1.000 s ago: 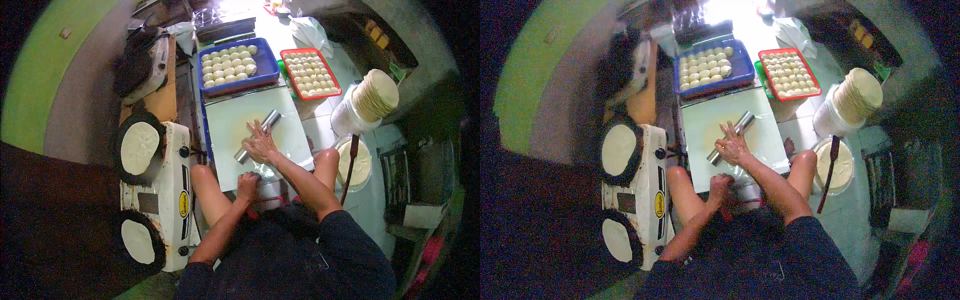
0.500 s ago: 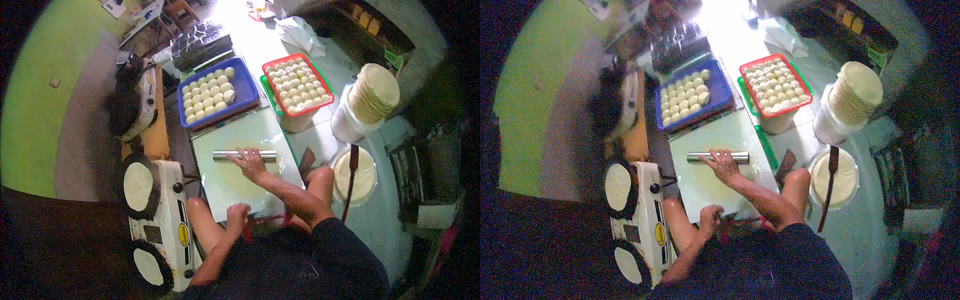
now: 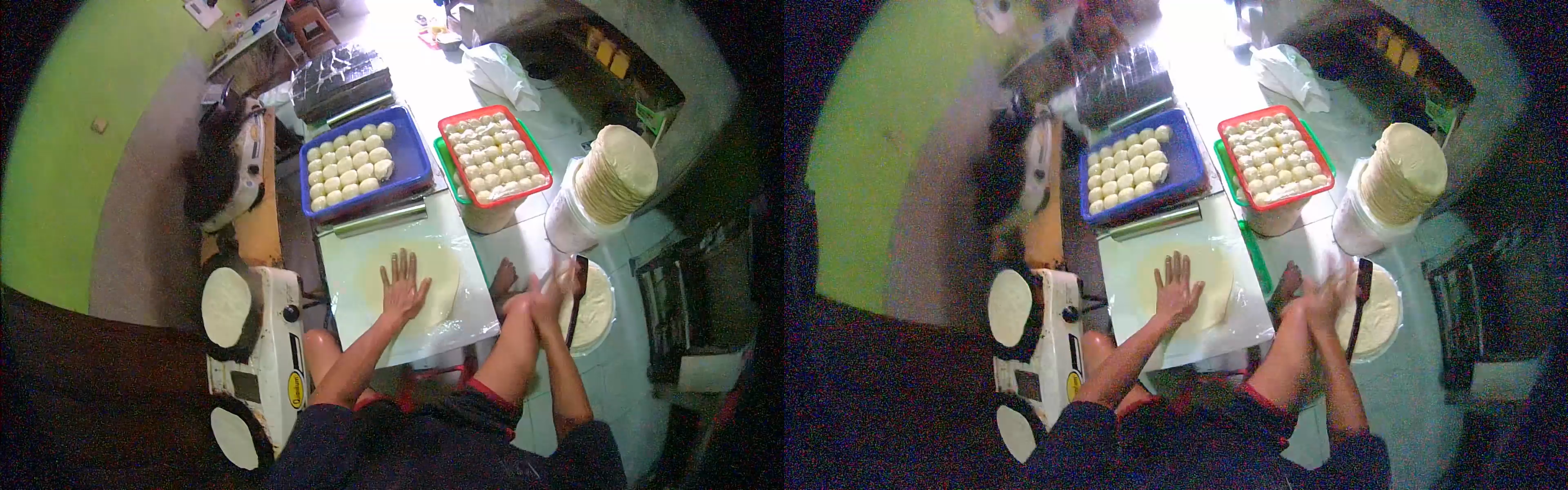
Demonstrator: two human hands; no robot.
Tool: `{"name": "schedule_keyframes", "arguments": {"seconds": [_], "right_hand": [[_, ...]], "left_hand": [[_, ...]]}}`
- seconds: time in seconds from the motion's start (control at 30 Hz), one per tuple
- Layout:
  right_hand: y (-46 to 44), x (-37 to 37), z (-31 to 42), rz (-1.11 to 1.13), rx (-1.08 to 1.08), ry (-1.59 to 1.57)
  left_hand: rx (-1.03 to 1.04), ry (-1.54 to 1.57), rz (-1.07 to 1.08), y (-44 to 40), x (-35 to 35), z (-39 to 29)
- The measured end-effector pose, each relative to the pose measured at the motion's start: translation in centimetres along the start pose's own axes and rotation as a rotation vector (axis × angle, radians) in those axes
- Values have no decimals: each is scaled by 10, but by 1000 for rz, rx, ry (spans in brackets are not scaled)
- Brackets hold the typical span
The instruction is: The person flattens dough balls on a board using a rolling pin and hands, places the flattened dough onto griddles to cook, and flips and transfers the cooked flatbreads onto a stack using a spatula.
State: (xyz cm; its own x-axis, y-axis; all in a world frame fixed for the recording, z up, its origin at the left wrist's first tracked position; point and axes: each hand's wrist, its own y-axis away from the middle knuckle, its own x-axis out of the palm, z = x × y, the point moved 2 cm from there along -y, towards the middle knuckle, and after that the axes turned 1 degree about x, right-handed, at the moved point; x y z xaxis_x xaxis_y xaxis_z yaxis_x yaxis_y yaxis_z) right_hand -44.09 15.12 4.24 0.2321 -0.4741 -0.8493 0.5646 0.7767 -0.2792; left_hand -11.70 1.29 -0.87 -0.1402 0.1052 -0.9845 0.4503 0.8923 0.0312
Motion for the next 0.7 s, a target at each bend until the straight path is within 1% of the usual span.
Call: {"name": "schedule_keyframes", "arguments": {"seconds": [0.03, 0.1, 0.13, 0.17, 0.2, 0.27, 0.3, 0.33, 0.37, 0.4, 0.43, 0.47, 0.5, 0.53, 0.6, 0.67, 0.7], "right_hand": [[25, -31, -30, 85, 150, -114], [114, -10, -134, 29, 444, 123], [140, -24, -142, 56, 607, 130], [164, -23, -153, 50, 644, 129], [180, -15, -168, 42, 676, 129], [178, -16, -173, 47, 723, 78], [175, -22, -163, 65, 748, 27], [178, -15, -170, 87, 769, -25], [176, -14, -181, 95, 549, 109], [177, -22, -184, 126, 488, 116], [166, -34, -178, 163, 416, 120], [153, -47, -162, 91, 349, 32], [140, -66, -120, 29, 279, -62], [121, -70, -78, 69, 107, -114], [84, -71, 30, 131, -200, -205], [69, -57, 157, 333, -392, -198], [76, -51, 221, 396, -515, -333]], "left_hand": [[58, 44, 62, 8, 0, -4], [-36, -9, -24, 4, -2, 15], [-84, -35, -63, 2, -2, 25], [-160, 30, -115, -3, -8, 32], [-113, 14, -61, 6, -7, 27], [-33, -23, 30, 22, -12, 18], [-20, -4, 62, 34, -13, 18], [-31, -10, 62, 45, -16, 26], [-48, -15, 57, 55, -21, 37], [-74, -20, 45, 63, -27, 51], [-108, -15, -33, 74, -27, 69], [-144, -8, -65, 84, -39, 84], [-187, -1, -96, 98, -56, 92], [-223, 4, -115, 114, -72, 96], [-269, 69, -126, 138, -92, 97], [-280, 136, -150, 147, -100, 92], [-295, 198, -140, 151, -107, 89]]}}
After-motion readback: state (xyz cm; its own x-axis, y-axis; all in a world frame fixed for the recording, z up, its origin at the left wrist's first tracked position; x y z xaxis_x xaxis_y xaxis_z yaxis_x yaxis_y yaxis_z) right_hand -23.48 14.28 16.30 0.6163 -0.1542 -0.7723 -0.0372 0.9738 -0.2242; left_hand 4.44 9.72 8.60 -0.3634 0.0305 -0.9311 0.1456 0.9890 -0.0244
